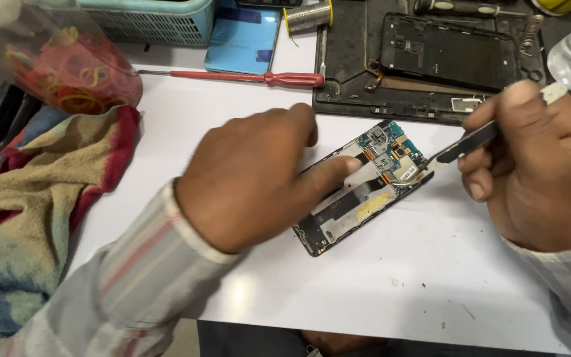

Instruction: The person uses tweezers and a purple screwdriver to remove a small component from a disassembled mobile phone motherboard. They then spray a cleaning solution onto the board and scrub it with a blue brush.

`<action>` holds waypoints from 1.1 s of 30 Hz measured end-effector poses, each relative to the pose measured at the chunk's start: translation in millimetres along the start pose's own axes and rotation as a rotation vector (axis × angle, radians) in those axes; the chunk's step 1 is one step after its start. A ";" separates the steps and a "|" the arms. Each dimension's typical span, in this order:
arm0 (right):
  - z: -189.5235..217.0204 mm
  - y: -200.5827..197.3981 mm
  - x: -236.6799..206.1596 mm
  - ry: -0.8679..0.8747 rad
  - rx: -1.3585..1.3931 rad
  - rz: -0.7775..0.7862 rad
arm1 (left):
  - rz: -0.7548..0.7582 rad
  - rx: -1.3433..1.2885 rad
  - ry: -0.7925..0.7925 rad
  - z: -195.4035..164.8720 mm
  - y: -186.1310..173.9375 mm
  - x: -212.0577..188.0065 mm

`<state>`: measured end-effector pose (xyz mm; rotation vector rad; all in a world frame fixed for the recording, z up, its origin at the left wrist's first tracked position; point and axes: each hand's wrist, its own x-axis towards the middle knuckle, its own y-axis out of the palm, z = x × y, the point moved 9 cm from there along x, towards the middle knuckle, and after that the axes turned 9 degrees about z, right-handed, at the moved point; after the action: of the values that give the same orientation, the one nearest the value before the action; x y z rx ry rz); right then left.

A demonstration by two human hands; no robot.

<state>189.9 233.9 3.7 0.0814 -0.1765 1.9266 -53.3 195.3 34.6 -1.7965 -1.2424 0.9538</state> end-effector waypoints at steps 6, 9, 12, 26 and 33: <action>-17.1 7.1 4.5 0.066 0.034 0.070 | 0.018 -0.180 0.026 33.2 3.4 15.6; -20.4 16.8 5.5 0.062 0.006 0.096 | -0.011 -0.183 0.079 32.7 3.4 25.2; -16.5 17.3 7.9 0.014 -0.012 0.054 | -0.031 -0.074 0.098 19.3 9.7 31.0; -7.5 -84.6 8.1 -0.037 -0.393 -0.153 | 0.118 0.216 -0.138 -87.1 80.1 58.8; -4.5 -63.9 30.0 -0.110 -0.573 0.153 | 0.165 0.429 -0.397 -57.3 70.3 68.0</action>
<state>239.1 284.4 8.9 -0.2147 -0.8184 1.9535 42.7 232.9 -12.4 -1.4240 -1.0213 1.5959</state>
